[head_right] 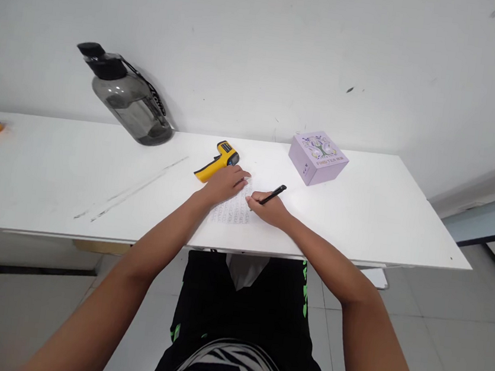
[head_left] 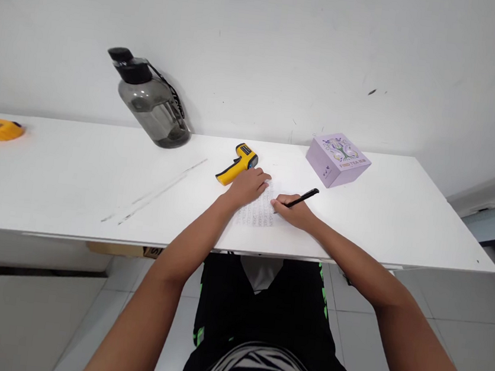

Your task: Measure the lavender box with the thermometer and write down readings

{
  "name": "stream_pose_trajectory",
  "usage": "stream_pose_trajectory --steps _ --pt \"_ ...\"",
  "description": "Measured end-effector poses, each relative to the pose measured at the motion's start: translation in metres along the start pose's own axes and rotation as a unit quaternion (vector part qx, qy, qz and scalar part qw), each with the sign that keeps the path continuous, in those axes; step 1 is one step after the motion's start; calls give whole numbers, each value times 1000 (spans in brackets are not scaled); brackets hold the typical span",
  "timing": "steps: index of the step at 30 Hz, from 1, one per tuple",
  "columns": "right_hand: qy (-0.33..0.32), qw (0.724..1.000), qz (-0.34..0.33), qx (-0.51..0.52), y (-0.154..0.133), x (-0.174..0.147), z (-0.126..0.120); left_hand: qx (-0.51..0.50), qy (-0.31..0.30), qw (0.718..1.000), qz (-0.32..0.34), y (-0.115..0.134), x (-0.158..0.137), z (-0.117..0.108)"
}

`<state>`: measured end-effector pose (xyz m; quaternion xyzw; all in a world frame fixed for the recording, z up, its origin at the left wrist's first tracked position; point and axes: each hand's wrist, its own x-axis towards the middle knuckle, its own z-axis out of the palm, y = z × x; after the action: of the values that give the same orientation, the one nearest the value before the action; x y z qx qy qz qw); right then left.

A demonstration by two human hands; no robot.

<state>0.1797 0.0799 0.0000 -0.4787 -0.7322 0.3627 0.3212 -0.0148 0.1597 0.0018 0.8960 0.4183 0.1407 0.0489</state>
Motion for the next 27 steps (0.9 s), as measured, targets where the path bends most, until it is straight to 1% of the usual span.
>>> stream_pose_trajectory --steps 4,13,19,27 --pt "-7 1000 -5 4 0 0 -2 2 -8 1000 0 1 0 -2" --pt "16 999 -18 -28 -3 0 -2 1 -18 1000 -13 7 -2 -6" --pt "11 1000 0 -22 -5 1 -2 -3 -14 1000 -27 7 -2 -5" --pt "1 1000 12 -16 -5 0 -2 -4 -23 999 -33 8 -2 -6"
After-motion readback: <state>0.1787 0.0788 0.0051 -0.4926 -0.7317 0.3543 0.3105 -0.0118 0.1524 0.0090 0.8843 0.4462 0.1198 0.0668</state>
